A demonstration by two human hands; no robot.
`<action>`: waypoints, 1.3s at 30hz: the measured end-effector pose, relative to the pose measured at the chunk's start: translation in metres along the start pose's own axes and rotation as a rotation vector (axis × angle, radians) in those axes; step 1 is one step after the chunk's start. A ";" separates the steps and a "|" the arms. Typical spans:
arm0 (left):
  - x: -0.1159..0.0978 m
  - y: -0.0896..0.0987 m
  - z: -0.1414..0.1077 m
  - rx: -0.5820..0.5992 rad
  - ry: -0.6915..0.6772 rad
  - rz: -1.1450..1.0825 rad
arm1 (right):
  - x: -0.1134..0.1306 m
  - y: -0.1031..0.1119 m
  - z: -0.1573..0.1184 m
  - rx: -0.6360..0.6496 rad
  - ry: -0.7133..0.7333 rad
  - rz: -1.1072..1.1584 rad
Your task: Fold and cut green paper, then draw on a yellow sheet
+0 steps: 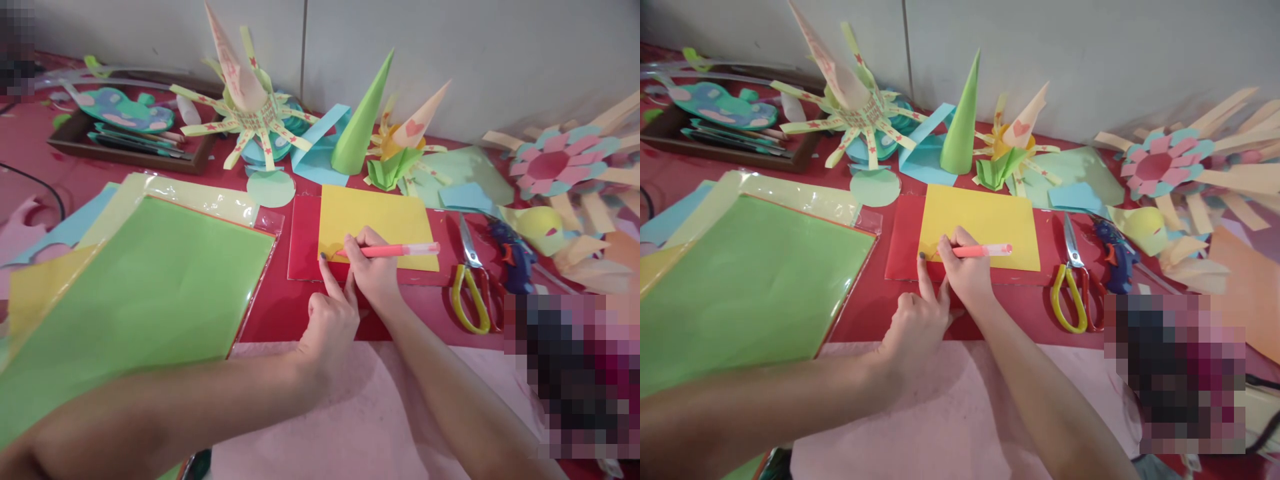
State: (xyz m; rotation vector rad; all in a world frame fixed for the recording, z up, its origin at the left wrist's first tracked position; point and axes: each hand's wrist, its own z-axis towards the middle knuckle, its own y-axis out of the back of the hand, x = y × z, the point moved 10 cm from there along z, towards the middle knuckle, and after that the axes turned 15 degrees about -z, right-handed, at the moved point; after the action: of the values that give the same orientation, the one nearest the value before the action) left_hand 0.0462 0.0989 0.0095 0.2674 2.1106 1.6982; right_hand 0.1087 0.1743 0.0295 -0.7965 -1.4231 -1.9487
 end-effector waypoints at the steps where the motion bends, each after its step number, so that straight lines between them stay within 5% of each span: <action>1: -0.001 0.000 0.000 -0.001 -0.007 0.019 | 0.000 -0.001 0.000 0.005 0.001 -0.004; 24: -0.005 0.004 -0.001 -0.004 -0.075 0.213 | 0.007 0.000 -0.001 -0.033 0.031 -0.142; 39: -0.001 -0.001 0.001 0.051 -0.023 0.021 | -0.002 0.010 0.003 -0.106 -0.039 -0.116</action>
State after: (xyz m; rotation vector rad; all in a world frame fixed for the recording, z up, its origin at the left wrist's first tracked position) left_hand 0.0477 0.0986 0.0083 0.3233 2.1436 1.6468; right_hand 0.1182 0.1748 0.0345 -0.8192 -1.4264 -2.1230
